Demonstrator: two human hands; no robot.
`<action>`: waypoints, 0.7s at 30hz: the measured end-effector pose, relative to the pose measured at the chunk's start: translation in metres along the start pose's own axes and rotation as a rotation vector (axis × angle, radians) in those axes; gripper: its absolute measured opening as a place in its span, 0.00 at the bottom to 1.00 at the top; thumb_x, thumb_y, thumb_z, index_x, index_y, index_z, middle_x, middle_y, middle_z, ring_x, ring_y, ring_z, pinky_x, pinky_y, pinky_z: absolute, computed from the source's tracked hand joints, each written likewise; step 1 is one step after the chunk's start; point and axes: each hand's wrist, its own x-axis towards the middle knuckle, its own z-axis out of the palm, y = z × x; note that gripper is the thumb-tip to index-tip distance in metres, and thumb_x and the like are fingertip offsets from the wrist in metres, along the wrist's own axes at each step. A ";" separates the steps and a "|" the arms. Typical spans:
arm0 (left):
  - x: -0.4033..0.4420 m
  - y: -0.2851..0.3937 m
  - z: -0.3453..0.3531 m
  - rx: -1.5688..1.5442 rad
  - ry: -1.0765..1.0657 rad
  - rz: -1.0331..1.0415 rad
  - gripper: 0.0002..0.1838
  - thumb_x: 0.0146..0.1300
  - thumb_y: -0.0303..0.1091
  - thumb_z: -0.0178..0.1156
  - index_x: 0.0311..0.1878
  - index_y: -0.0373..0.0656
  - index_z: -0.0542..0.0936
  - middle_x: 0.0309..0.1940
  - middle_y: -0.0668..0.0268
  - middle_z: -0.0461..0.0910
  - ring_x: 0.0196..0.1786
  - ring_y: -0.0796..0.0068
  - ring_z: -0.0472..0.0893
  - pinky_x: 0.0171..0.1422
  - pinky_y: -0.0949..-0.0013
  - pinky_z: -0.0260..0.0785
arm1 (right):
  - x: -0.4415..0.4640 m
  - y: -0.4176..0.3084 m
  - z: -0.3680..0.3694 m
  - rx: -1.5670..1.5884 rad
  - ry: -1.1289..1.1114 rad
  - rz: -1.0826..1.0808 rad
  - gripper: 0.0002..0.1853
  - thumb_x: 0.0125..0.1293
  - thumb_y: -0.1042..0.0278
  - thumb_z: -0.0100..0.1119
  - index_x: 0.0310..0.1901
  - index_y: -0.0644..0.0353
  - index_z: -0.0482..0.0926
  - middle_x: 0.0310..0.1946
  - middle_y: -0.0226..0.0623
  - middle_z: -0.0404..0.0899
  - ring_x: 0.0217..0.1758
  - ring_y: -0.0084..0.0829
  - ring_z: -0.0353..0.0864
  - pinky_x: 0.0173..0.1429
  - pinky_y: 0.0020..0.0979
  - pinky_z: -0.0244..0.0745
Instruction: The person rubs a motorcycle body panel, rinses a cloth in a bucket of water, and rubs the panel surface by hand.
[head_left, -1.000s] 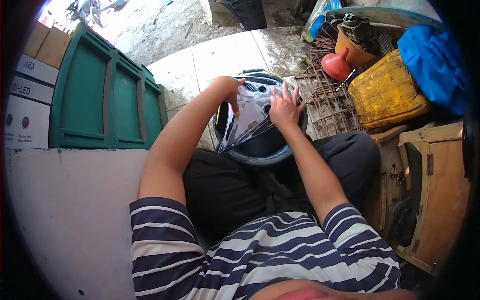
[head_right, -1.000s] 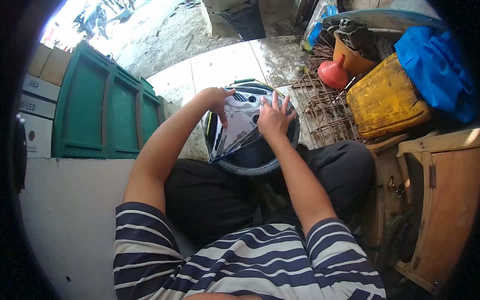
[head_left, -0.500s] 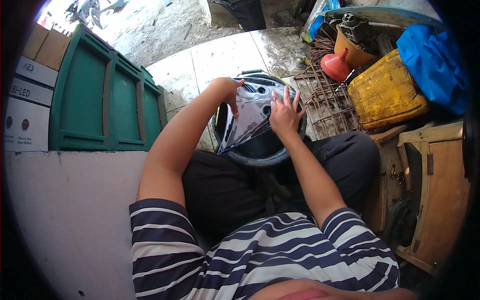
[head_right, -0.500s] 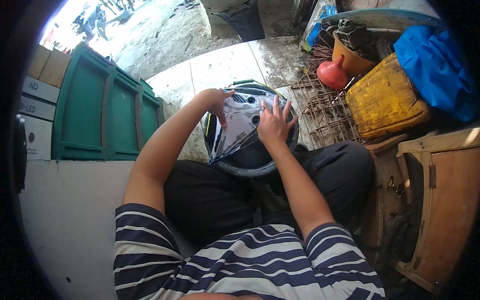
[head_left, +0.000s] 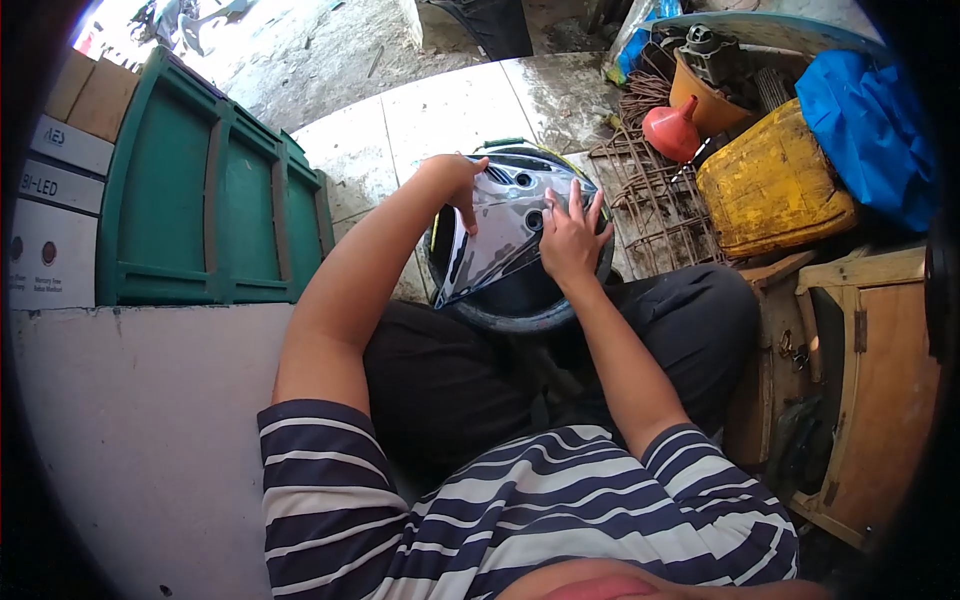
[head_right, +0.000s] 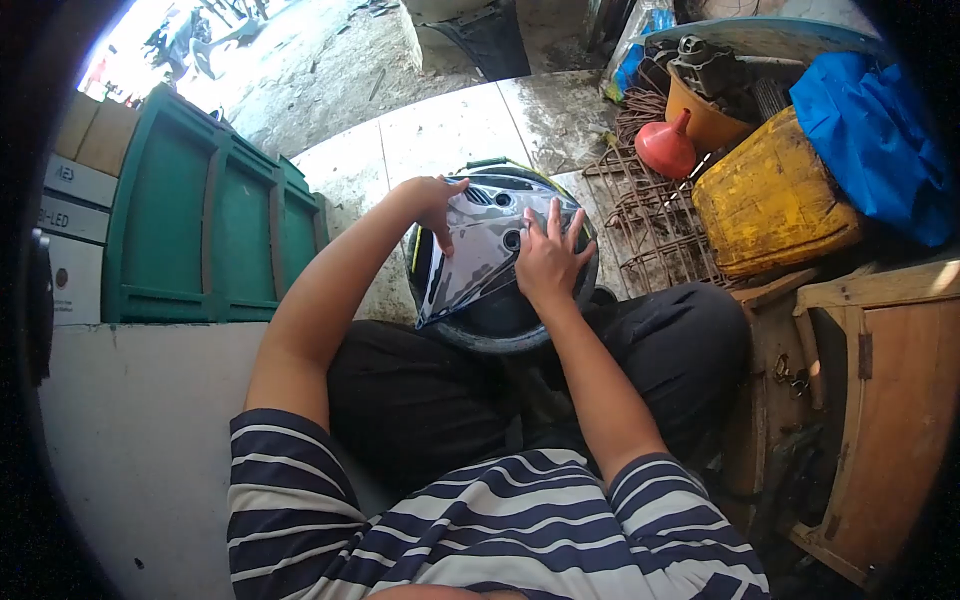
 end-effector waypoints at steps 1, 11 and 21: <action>0.000 -0.001 -0.001 -0.005 0.006 0.008 0.82 0.27 0.61 0.90 0.88 0.64 0.49 0.74 0.58 0.74 0.73 0.53 0.77 0.71 0.49 0.75 | 0.001 0.001 0.004 -0.001 0.017 -0.007 0.23 0.80 0.50 0.47 0.73 0.36 0.78 0.86 0.35 0.53 0.90 0.55 0.38 0.79 0.80 0.38; -0.006 0.000 -0.008 -0.014 -0.055 0.008 0.83 0.29 0.61 0.89 0.88 0.64 0.45 0.83 0.47 0.57 0.78 0.45 0.69 0.78 0.50 0.68 | 0.008 0.004 0.002 0.006 -0.005 -0.012 0.24 0.80 0.50 0.48 0.73 0.35 0.77 0.86 0.36 0.52 0.89 0.58 0.37 0.77 0.83 0.40; -0.003 -0.002 -0.002 -0.033 -0.010 0.024 0.83 0.28 0.60 0.90 0.88 0.61 0.47 0.75 0.55 0.74 0.74 0.49 0.76 0.73 0.49 0.74 | 0.025 0.002 -0.009 -0.065 -0.062 0.036 0.23 0.81 0.49 0.46 0.74 0.31 0.76 0.87 0.34 0.49 0.89 0.57 0.36 0.77 0.83 0.39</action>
